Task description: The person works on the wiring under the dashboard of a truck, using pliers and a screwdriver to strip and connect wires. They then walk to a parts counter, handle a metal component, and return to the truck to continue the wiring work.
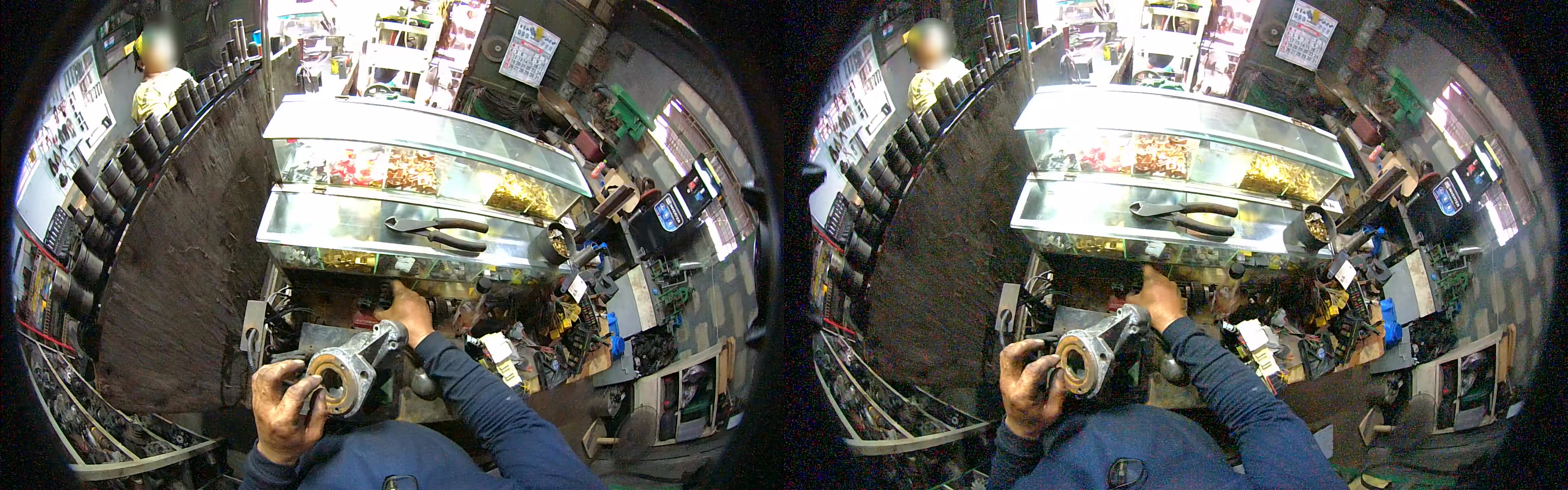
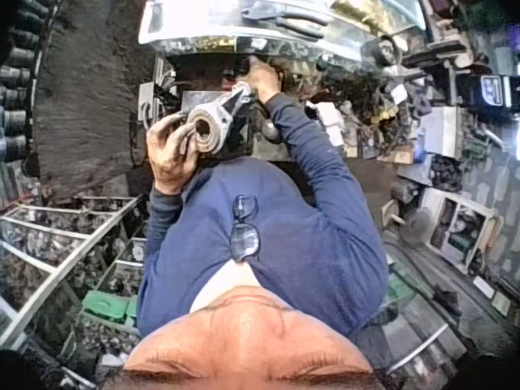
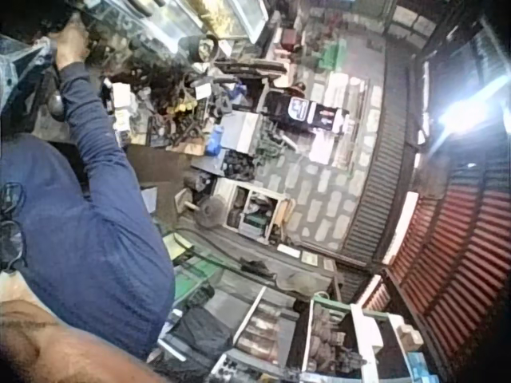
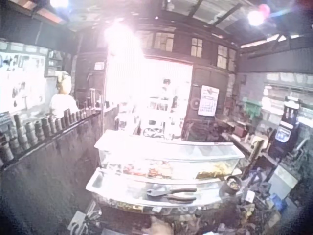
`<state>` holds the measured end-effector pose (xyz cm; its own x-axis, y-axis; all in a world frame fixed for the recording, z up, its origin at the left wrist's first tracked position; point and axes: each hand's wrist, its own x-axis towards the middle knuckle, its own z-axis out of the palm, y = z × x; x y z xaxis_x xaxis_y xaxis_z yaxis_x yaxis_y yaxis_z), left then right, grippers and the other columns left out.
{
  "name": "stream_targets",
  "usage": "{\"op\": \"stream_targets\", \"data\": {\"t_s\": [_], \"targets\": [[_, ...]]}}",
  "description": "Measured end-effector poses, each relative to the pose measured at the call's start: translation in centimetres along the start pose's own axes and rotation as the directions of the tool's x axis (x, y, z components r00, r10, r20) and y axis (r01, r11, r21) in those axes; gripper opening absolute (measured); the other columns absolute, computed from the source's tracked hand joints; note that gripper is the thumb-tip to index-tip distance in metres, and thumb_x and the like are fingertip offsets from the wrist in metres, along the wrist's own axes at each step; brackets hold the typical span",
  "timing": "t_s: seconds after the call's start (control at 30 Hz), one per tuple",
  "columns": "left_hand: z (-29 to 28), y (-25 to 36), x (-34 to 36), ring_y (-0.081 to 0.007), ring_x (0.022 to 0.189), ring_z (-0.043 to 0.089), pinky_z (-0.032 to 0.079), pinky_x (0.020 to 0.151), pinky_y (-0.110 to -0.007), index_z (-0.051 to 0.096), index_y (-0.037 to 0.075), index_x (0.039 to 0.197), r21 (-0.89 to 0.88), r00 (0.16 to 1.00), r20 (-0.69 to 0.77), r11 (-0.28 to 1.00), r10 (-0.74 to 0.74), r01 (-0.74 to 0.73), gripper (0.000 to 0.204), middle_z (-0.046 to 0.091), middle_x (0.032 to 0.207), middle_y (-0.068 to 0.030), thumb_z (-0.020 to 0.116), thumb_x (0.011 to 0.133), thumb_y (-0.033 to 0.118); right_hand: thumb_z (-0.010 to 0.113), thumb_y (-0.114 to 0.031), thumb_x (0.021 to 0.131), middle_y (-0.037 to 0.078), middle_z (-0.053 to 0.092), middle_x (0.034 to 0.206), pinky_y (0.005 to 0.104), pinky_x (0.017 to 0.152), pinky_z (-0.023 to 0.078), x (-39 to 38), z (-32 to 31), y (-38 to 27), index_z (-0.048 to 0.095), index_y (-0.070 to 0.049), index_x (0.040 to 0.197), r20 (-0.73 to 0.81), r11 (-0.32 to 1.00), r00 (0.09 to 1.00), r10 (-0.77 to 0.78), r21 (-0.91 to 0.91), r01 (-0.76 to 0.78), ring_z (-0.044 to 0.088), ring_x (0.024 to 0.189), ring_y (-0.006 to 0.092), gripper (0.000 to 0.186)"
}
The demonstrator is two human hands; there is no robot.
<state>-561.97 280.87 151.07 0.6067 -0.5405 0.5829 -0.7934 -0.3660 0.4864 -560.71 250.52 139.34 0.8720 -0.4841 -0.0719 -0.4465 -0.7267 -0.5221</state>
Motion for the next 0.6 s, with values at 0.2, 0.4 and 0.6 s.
{"op": "stream_targets", "data": {"t_s": [0.2,0.4,0.6], "targets": [[-0.6,0.3,-0.5,-0.0352,0.105,0.062,0.050,0.091,-0.045,0.073,0.006,0.103,-0.046,0.998,-0.020,0.998,-0.054,0.053,0.030,0.064,0.115,-0.0170,0.079,0.074,0.008,0.083,-0.030,0.075,0.028,0.071,0.107,0.0458,0.086,0.058,-4.4,-3.1,0.3,0.064,0.005,0.118,-0.264,0.969,0.964,0.036,0.244,0.030,0.072,0.098,0.0407,0.059],[-0.6,1.0,0.9,-0.0359,0.106,0.066,0.054,0.091,-0.045,0.072,0.004,0.109,-0.221,0.989,0.042,0.965,-0.138,0.144,0.034,0.065,0.116,-0.0188,0.079,0.076,0.007,0.078,-0.017,0.075,0.017,0.072,0.094,0.0394,0.078,0.058,-9.8,-10.8,0.3,0.069,-0.002,0.100,-0.433,0.932,0.872,-0.229,0.162,0.325,0.071,0.085,0.0368,0.030],[0.9,4.5,7.2,-0.0389,0.118,0.060,0.050,0.101,-0.049,0.067,0.011,0.128,-0.259,0.966,0.149,0.951,0.213,-0.170,0.061,0.061,0.133,-0.0180,0.086,0.071,0.020,0.072,-0.010,0.084,0.005,0.071,0.092,0.0284,0.079,0.054,-15.2,-19.2,-2.0,0.069,0.002,0.102,-0.445,0.765,0.894,0.061,0.596,0.244,0.066,0.085,0.0123,0.021]]}}
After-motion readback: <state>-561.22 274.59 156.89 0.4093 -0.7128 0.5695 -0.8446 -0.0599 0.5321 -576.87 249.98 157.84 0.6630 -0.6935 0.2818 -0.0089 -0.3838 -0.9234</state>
